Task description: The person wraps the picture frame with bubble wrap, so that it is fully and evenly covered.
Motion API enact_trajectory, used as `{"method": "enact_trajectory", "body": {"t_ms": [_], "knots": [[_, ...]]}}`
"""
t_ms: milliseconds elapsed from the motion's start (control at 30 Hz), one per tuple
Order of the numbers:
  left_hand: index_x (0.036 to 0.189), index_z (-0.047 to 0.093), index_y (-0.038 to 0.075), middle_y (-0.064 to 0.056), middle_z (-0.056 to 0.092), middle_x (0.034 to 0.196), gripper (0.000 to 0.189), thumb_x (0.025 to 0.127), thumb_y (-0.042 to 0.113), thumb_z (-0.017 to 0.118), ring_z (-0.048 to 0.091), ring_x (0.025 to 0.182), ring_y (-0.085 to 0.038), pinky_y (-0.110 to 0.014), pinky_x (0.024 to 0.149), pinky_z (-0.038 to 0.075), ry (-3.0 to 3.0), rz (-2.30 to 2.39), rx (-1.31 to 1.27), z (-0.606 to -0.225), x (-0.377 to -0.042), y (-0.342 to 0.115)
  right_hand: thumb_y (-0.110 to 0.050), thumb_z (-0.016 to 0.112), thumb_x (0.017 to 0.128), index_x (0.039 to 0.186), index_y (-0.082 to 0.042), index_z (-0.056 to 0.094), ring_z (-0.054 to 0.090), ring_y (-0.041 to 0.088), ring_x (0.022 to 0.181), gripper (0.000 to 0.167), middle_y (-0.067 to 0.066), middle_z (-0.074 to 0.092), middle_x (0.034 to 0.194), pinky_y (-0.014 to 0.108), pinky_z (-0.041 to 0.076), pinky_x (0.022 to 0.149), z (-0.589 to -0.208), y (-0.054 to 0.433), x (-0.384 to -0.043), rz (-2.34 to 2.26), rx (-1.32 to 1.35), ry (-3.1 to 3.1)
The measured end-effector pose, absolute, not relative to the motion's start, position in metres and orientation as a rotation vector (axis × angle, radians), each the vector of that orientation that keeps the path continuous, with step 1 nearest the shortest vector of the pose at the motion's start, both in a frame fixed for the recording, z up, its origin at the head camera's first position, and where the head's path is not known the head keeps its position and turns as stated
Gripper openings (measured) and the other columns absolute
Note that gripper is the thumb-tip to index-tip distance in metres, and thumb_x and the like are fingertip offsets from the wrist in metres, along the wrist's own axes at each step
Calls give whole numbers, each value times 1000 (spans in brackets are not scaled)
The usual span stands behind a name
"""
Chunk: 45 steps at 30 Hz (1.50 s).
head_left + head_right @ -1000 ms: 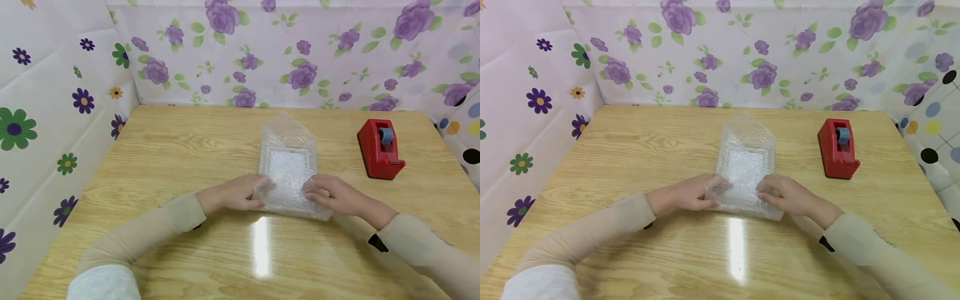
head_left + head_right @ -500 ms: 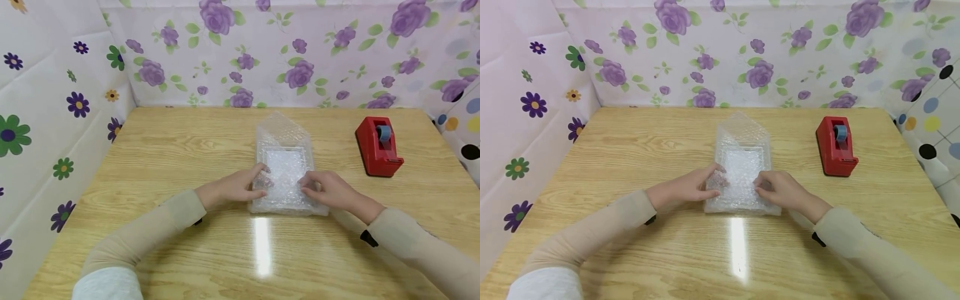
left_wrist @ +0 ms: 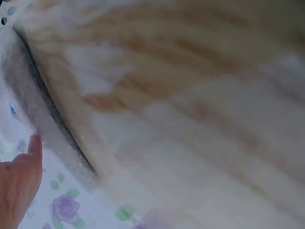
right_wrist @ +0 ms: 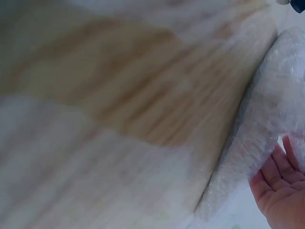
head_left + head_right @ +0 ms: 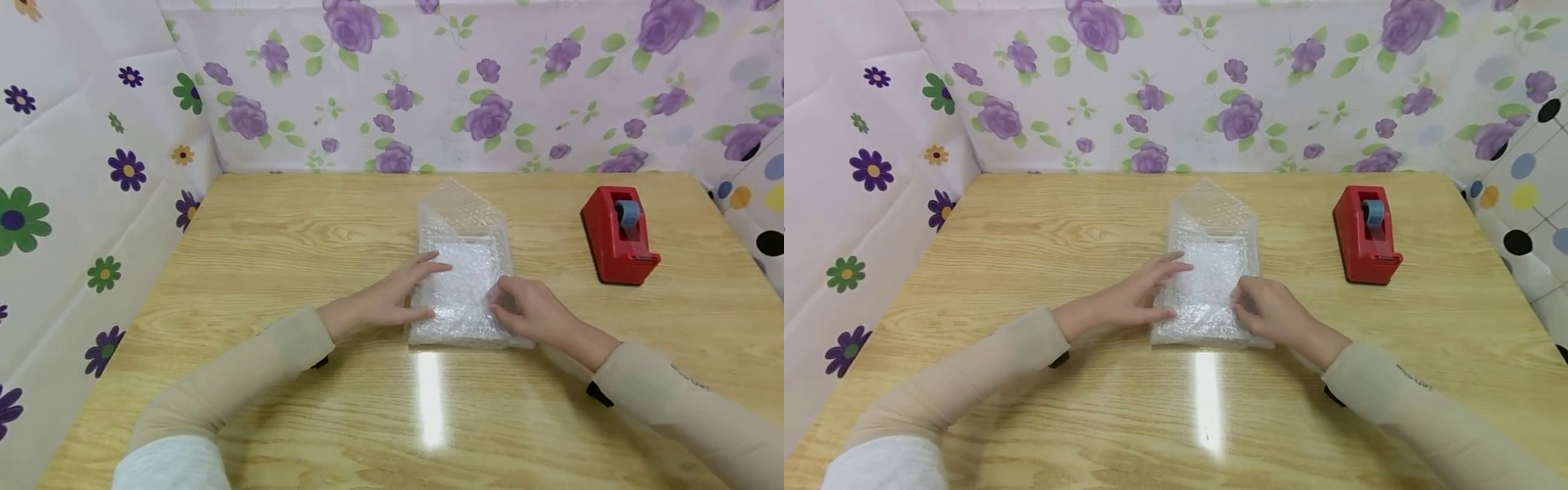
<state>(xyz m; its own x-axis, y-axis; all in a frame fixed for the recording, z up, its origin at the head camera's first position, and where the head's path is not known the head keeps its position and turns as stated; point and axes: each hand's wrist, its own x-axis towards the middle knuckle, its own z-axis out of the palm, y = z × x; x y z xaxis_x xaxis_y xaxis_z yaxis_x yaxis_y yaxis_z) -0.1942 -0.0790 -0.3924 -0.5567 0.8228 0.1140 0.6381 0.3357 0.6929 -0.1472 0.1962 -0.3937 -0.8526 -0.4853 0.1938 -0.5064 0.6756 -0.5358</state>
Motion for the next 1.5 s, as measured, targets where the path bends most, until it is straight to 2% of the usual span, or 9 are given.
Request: {"method": "enact_trajectory", "body": {"t_ms": [100, 267, 367, 467, 667, 833, 1033, 1200, 1500], "knots": [[139, 47, 15, -26, 19, 153, 51, 90, 19, 63, 25, 139, -36, -53, 109, 33, 2437, 896, 1504, -391, -191, -78, 0, 69, 81, 86, -8, 57, 59, 13, 77, 15, 0, 62, 81, 33, 54, 68, -395, 194, -147, 948, 860, -2824], [114, 70, 16, -20, 46, 139, 26, 89, 16, 65, 42, 126, -32, -43, 108, 36, 2597, 545, 1816, -385, -181, -71, 5, 69, 79, 91, -3, 54, 61, 21, 84, 21, 6, 61, 86, 38, 54, 72, -396, 193, -147, 955, 870, -2811], [106, 73, 17, -8, 60, 126, 19, 88, 16, 65, 53, 115, -23, -32, 103, 43, 2671, 324, 1862, -380, -171, -62, 6, 69, 78, 95, 0, 52, 59, 23, 85, 25, 9, 59, 88, 39, 52, 72, -397, 191, -147, 949, 855, -2813], [106, 69, 11, -6, 63, 123, 18, 91, 13, 59, 58, 113, -19, -26, 100, 45, 2722, 51, 1846, -377, -158, -50, 6, 70, 76, 103, 4, 49, 57, 25, 87, 34, 14, 58, 92, 41, 51, 74, -398, 191, -147, 971, 839, -2811], [121, 56, 10, -6, 59, 124, 24, 100, 19, 45, 58, 111, -18, -25, 87, 54, 2815, -63, 1652, -381, -145, -35, 5, 72, 76, 115, 8, 48, 56, 28, 90, 46, 17, 56, 98, 42, 50, 77, -396, 192, -148, 1001, 838, -2823], [141, 46, 20, -10, 45, 142, 41, 100, 25, 44, 47, 129, -25, -33, 94, 52, 2767, -152, 1460, -380, -140, -31, 3, 71, 77, 109, 7, 56, 55, 25, 91, 35, 16, 57, 103, 41, 51, 79, -394, 191, -149, 898, 897, -2862], [148, 34, 28, -10, 29, 155, 44, 104, 33, 32, 35, 138, -25, -37, 97, 50, 2687, -165, 1304, -376, -140, -30, -4, 70, 81, 107, 10, 62, 58, 37, 101, 31, 23, 59, 110, 51, 51, 87, -375, 192, -157, 814, 997, -2935], [150, 30, 30, -7, 22, 157, 46, 104, 35, 30, 29, 142, -23, -39, 104, 44, 2630, -143, 1242, -374, -140, -29, -10, 66, 86, 110, 10, 62, 55, 43, 108, 31, 29, 58, 116, 57, 46, 94, -356, 200, -192, 762, 936, -2998], [150, 29, 30, -7, 20, 158, 47, 103, 34, 33, 26, 143, -24, -40, 109, 38, 2595, -69, 1191, -371, -140, -28, -16, 57, 93, 128, 14, 47, 40, 48, 125, 47, 34, 45, 132, 59, 33, 106, -341, 200, -272, 795, 702, -3163]]}}
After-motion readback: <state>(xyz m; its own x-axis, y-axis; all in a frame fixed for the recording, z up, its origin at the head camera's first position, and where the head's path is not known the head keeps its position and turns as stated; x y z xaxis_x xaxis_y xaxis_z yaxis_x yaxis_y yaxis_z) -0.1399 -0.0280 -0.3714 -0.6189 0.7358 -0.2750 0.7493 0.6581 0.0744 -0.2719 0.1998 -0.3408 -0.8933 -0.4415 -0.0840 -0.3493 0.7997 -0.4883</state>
